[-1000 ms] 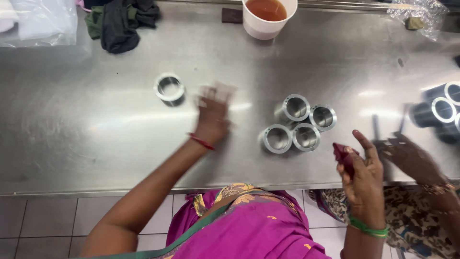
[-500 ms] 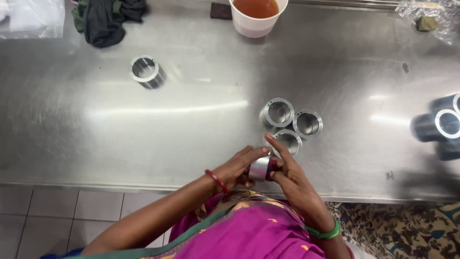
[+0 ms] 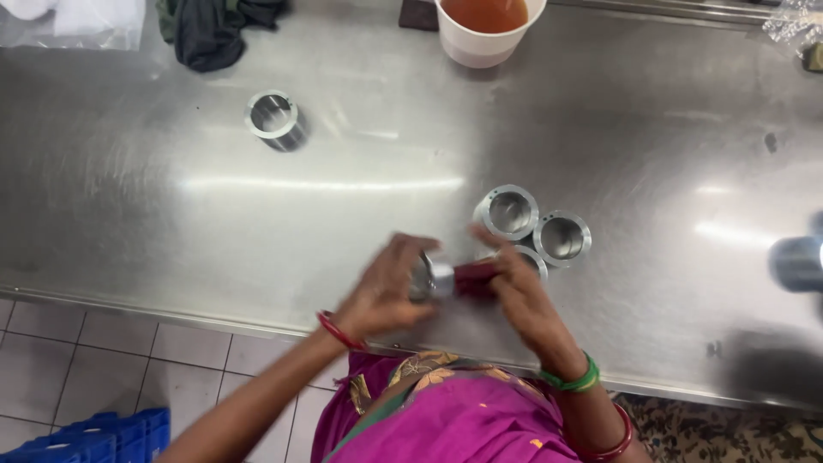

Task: The person marks cylindrical metal rings with a marker, wipes them with a cloth, and places them into individual plastic bags.

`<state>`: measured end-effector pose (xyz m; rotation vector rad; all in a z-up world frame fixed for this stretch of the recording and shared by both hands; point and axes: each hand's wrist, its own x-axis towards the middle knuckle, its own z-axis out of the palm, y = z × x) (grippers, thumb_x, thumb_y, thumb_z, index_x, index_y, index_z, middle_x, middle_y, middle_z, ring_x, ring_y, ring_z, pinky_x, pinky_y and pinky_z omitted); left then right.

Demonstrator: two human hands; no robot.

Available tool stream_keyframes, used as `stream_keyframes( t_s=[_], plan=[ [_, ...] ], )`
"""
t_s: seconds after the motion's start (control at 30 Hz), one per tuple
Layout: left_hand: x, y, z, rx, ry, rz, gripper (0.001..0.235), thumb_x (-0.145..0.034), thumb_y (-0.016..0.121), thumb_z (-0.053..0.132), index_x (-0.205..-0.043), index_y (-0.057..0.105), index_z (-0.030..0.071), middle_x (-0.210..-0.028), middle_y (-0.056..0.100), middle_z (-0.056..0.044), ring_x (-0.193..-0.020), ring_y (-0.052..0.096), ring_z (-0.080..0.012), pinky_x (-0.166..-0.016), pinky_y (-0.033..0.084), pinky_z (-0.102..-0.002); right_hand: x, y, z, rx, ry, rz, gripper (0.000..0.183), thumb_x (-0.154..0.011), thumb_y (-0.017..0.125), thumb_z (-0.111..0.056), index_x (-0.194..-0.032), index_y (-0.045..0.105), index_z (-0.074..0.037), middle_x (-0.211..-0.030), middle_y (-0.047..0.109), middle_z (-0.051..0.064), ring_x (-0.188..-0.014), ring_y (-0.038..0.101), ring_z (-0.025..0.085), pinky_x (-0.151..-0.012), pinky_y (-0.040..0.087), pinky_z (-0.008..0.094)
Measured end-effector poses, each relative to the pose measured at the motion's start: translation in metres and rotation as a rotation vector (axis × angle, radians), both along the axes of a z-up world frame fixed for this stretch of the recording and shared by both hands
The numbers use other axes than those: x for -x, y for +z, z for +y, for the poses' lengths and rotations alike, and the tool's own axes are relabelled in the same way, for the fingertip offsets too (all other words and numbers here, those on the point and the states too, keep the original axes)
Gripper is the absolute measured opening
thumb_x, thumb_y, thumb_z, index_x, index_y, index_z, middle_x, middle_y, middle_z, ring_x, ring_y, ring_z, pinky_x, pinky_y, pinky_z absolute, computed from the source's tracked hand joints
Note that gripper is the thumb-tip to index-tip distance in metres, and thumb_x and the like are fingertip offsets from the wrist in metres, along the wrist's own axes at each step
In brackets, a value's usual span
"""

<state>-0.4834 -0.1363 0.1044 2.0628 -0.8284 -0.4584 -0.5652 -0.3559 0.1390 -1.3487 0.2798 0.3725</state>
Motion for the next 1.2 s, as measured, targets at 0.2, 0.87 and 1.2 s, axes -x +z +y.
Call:
stream_keyframes(
  t_s=[0.2, 0.87, 1.2],
  plan=[
    [-0.086, 0.021, -0.003, -0.725, 0.169, -0.036, 0.056, -0.080, 0.075, 0.028, -0.133, 0.057, 0.021, -0.132, 0.054, -0.019, -0.117, 0.054, -0.0442, -0.098, 0.050, -0.054, 0.046, 0.011, -0.095, 0.120, -0.624, -0.192, 0.082, -0.084, 0.053, 0.018, -0.160, 0.031, -0.006, -0.131, 0.061, 0.016, -0.117, 0.064, 0.024, -0.106, 0.054, 0.035],
    [-0.020, -0.012, -0.038, 0.017, 0.142, 0.920, 0.090, -0.068, 0.081, 0.057, -0.129, 0.042, 0.004, -0.120, 0.064, -0.028, -0.056, 0.062, -0.0230, -0.040, 0.053, -0.030, 0.023, -0.009, 0.011, 0.333, -0.053, -0.206, 0.087, -0.085, 0.050, 0.011, -0.161, 0.015, -0.014, -0.160, 0.029, 0.019, -0.104, 0.064, 0.021, -0.093, 0.059, 0.033],
    [0.023, -0.018, 0.075, 0.335, 0.075, 0.630, 0.088, -0.087, 0.072, 0.060, -0.143, 0.028, 0.008, -0.134, 0.051, -0.018, -0.117, 0.060, -0.0235, -0.087, 0.064, -0.036, -0.011, 0.066, 0.114, -0.047, 0.128, 0.102, 0.071, -0.086, 0.045, 0.010, -0.154, 0.044, -0.008, -0.140, 0.062, 0.006, -0.117, 0.066, 0.015, -0.101, 0.052, 0.037]
  ],
)
